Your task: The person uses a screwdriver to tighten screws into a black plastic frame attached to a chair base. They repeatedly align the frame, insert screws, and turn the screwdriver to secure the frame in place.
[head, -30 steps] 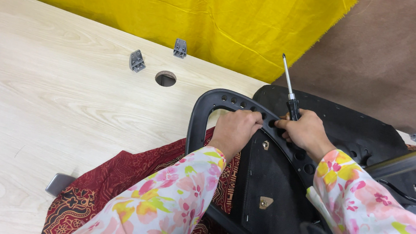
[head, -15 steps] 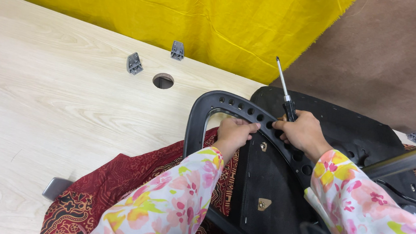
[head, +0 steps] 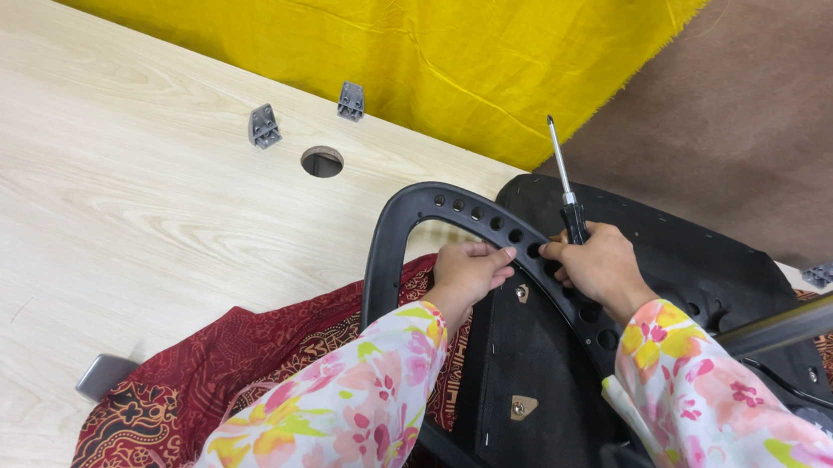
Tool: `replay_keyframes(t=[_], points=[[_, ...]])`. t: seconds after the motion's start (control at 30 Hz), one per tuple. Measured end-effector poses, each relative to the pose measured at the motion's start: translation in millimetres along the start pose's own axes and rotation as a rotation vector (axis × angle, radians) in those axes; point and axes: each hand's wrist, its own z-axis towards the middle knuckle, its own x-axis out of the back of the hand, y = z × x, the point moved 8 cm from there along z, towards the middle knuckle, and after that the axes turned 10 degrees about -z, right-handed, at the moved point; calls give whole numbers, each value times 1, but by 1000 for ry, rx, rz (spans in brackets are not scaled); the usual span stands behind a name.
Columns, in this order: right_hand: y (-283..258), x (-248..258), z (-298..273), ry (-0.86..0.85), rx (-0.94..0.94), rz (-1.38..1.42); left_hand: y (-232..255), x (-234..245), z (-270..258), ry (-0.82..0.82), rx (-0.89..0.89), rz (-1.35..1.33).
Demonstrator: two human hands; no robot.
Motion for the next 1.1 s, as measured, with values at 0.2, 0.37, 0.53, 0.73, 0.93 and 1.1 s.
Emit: replay_keyframes(t=[0.2, 0.37, 0.53, 0.73, 0.93, 1.1], points=[[-2, 0, -1, -7, 2, -18, 0, -8, 0, -90, -40, -13], [-5, 1, -3, -15, -3, -27, -4, -5, 2, -110, -19, -64], [-6, 1, -4, -9, -4, -28, -4, -4, 4, -63, -65, 22], [-4, 0, -4, -13, -18, -15, 2, -3, 0, -2, -88, 82], [-3, -1, -1, -31, 13, 8, -1, -3, -6, -67, 22, 45], [-8, -4, -6, -60, 64, 40, 1, 0, -4, -53, 74, 133]])
